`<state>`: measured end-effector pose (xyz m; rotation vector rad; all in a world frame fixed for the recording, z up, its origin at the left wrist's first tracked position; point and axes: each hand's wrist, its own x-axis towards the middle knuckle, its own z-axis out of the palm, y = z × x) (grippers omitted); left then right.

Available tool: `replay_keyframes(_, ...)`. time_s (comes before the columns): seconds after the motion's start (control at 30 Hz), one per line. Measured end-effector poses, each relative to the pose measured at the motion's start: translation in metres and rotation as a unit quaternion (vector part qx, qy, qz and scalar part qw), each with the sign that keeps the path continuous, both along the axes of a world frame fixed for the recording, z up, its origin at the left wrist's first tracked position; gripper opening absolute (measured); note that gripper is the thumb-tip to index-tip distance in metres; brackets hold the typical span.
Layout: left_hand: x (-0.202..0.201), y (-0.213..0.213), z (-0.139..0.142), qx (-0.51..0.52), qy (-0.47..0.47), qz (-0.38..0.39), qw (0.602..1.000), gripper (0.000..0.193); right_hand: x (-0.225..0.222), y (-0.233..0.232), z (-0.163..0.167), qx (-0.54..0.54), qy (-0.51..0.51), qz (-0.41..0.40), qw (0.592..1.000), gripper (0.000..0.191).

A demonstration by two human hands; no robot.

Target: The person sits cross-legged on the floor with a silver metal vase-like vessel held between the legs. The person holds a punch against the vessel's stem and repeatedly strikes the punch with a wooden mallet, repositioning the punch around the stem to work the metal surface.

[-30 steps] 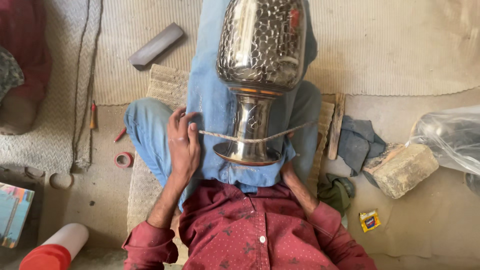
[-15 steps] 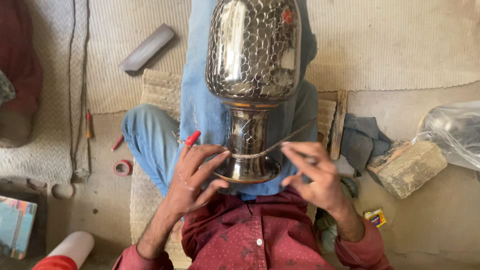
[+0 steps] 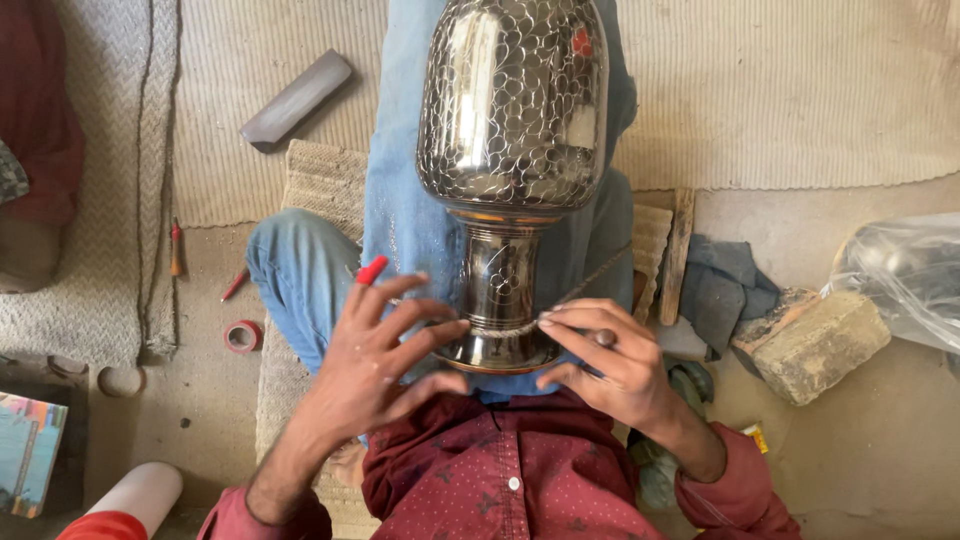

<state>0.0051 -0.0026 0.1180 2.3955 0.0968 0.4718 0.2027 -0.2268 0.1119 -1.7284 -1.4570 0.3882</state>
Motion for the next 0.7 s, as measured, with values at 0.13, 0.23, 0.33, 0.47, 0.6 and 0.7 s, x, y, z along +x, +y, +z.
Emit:
replay_keyframes(0.13,0.007,0.002,0.031,-0.012,0.023,-0.010,1.000,0.041,0.009,-0.005,0.019,0.059,-0.080,-0.048,0.994,0.088)
replay_keyframes(0.23,0.021,-0.011,0.044,-0.015,0.010,-0.065,0.998,0.036,-0.001,0.001,0.025,0.123,-0.044,-0.058,0.990,0.116)
replay_keyframes(0.33,0.042,-0.024,0.048,-0.043,-0.038,-0.129,0.990,0.042,-0.024,0.016,0.017,0.205,-0.002,-0.066,0.977,0.122)
replay_keyframes(0.47,0.066,-0.027,0.050,-0.105,-0.049,-0.175,0.978,0.038,-0.029,0.018,0.010,0.183,-0.036,-0.029,0.982,0.116)
replay_keyframes(0.6,0.070,0.003,0.049,-0.222,-0.057,-0.063,0.971,0.031,-0.008,-0.015,-0.006,0.140,-0.016,-0.124,0.982,0.087)
replay_keyframes(0.7,0.073,0.021,0.042,-0.462,-0.072,0.021,0.883,0.027,0.022,-0.061,-0.055,0.056,0.026,-0.228,0.972,0.041)
